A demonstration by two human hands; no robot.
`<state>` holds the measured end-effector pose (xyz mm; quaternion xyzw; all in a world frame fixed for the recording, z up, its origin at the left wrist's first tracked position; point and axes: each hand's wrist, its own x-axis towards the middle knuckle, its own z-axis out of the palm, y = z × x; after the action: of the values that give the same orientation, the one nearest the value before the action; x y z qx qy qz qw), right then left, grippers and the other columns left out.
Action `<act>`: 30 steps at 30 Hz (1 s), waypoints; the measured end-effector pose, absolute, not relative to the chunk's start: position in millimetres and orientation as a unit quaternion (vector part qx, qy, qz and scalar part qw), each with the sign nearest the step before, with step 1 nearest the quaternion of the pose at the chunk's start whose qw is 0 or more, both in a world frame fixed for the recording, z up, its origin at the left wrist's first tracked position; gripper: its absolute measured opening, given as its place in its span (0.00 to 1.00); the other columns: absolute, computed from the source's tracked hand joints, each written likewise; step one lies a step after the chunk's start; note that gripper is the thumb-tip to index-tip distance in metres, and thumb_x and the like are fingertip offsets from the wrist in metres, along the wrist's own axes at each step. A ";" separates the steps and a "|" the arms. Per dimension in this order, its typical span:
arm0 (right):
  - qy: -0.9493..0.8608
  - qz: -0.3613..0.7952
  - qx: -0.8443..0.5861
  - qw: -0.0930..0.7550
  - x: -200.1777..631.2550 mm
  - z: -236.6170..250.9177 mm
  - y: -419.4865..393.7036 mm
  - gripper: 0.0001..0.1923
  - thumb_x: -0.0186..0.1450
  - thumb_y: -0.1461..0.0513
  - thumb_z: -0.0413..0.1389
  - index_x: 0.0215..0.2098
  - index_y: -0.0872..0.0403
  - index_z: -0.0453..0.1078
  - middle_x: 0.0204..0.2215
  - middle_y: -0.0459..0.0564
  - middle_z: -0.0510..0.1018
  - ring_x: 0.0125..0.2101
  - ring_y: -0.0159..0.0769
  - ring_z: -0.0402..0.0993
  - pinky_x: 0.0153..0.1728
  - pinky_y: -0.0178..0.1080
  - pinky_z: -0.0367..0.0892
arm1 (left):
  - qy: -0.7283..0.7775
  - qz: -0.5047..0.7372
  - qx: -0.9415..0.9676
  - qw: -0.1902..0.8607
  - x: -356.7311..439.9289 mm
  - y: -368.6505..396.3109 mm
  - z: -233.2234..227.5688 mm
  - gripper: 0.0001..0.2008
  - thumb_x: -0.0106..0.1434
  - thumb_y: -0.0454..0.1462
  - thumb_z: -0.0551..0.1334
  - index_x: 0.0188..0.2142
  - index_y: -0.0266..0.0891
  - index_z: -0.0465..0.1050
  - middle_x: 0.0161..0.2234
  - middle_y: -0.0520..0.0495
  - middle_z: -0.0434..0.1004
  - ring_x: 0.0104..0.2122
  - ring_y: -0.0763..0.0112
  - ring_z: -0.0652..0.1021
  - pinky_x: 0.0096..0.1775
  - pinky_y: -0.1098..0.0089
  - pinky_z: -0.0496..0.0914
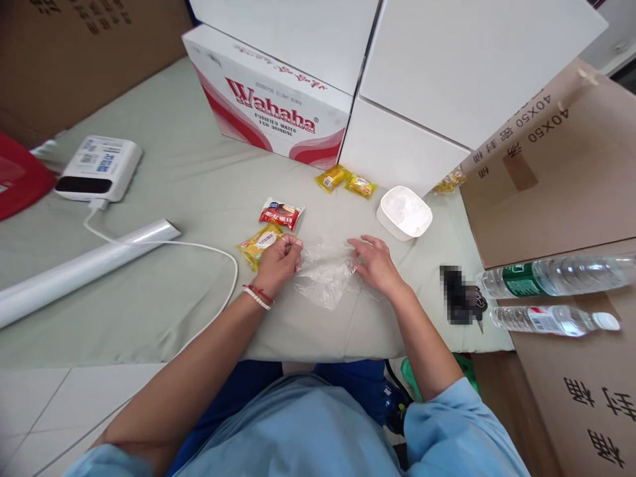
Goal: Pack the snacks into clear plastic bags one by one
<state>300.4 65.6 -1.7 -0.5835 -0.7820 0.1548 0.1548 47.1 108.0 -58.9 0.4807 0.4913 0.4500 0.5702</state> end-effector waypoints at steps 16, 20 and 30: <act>-0.795 -0.100 -0.557 0.220 301.8 -6.2 -59.2 0.14 0.65 0.68 0.61 0.45 0.43 0.78 0.36 0.48 0.83 0.46 0.47 0.74 0.54 0.56 0.67 | 0.522 0.498 0.397 0.568 47.9 108.5 -59.2 0.08 0.68 0.44 0.59 0.36 0.45 0.62 0.25 0.59 0.70 0.17 0.74 0.73 0.23 0.71 0.68; -0.771 -0.050 -0.590 0.235 299.6 -26.9 -80.2 0.14 0.67 0.68 0.59 0.48 0.46 0.77 0.36 0.50 0.82 0.43 0.47 0.75 0.48 0.53 0.69 | 0.529 0.490 0.407 0.561 47.4 109.2 -61.6 0.10 0.67 0.44 0.61 0.35 0.45 0.62 0.24 0.59 0.70 0.12 0.77 0.66 0.17 0.72 0.60; -0.740 0.166 -0.593 0.272 267.6 -14.6 -92.2 0.08 0.72 0.64 0.55 0.45 0.51 0.76 0.32 0.49 0.81 0.35 0.38 0.75 0.37 0.40 0.73 | 0.441 0.508 0.346 0.654 40.9 109.0 -38.9 0.19 0.66 0.54 0.62 0.42 0.43 0.63 0.26 0.55 0.75 0.19 0.77 0.69 0.25 0.73 0.62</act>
<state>267.6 -92.2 -14.6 -0.5930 -0.7395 0.1658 0.2718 40.9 109.0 -38.9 0.3456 0.4405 0.5082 0.6543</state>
